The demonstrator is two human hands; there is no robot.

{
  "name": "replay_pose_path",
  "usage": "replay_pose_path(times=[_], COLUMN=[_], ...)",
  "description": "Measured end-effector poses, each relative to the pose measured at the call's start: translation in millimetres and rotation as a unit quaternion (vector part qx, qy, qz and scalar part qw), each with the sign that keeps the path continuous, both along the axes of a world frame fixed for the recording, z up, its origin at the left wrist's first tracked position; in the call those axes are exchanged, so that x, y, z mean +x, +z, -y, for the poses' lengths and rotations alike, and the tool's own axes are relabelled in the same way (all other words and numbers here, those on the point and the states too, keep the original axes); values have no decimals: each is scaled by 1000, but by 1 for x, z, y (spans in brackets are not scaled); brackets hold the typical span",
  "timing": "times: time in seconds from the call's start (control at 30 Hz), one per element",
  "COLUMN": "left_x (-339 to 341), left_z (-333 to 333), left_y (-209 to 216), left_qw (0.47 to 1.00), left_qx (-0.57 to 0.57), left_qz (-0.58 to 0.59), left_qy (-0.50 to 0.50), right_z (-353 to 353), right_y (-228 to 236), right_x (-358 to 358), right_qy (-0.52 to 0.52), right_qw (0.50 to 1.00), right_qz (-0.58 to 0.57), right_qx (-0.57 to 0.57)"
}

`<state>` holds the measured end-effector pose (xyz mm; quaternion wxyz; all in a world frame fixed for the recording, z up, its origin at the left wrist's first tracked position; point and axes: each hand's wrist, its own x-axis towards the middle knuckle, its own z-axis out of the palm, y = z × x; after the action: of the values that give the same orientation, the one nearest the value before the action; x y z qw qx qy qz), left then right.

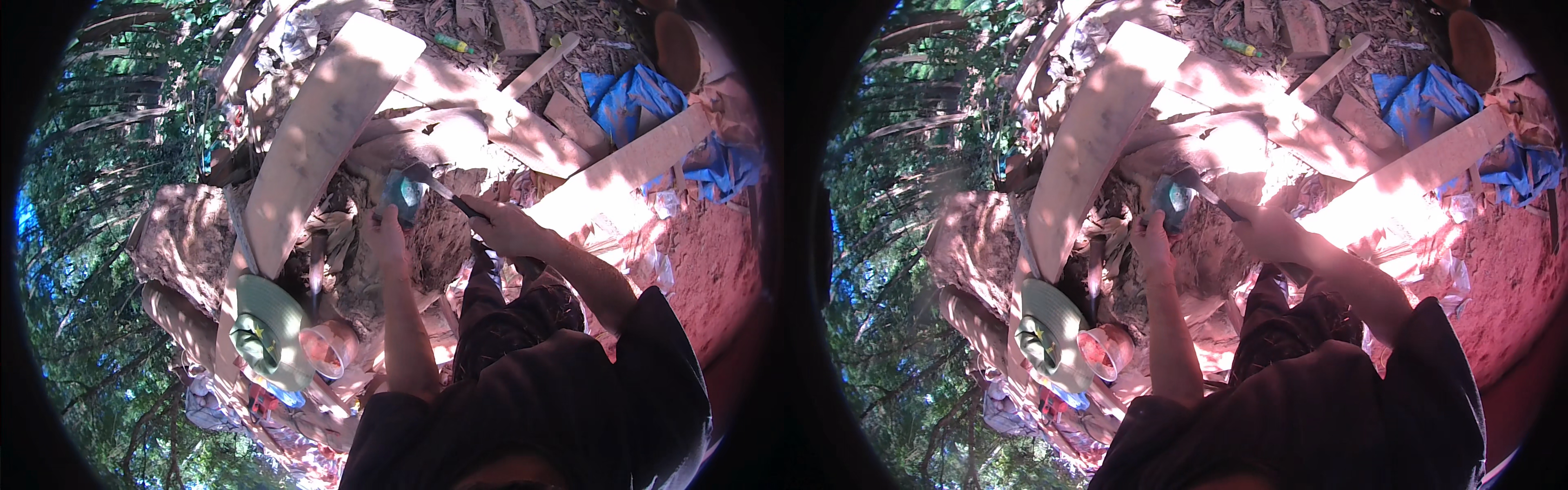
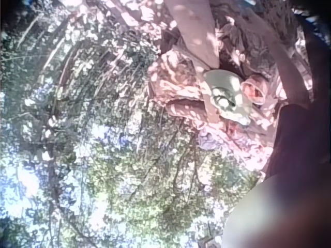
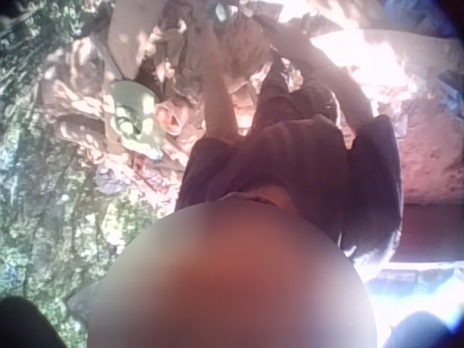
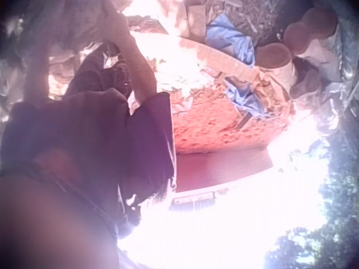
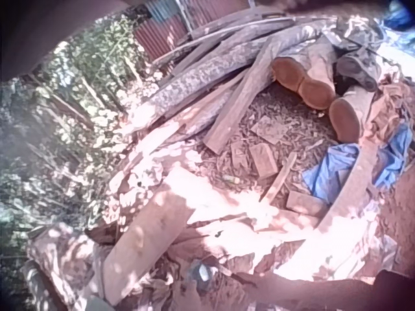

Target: The person scrapes a greenish block with a metal scraper, collecting the shavings into a small plastic container. They then use the scraper to mix the contents of the container and walk across the yard while holding it.

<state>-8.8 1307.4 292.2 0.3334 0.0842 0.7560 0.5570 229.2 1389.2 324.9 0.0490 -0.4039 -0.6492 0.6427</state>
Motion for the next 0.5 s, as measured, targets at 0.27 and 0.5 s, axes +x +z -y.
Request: replay_pose_path(times=[0.27, 0.5], left_x=[-2, 1], left_z=[-11, 0], left_y=[2, 36], left_qw=[997, 776], left_qx=[-11, -97], left_qz=[63, -584], left_qy=[36, -216], right_z=[2, 15], right_y=[2, 12], right_x=[-7, 31], right_qy=[23, -147], right_qw=[993, 985], right_qz=[-23, 4], right_qx=[109, -93])
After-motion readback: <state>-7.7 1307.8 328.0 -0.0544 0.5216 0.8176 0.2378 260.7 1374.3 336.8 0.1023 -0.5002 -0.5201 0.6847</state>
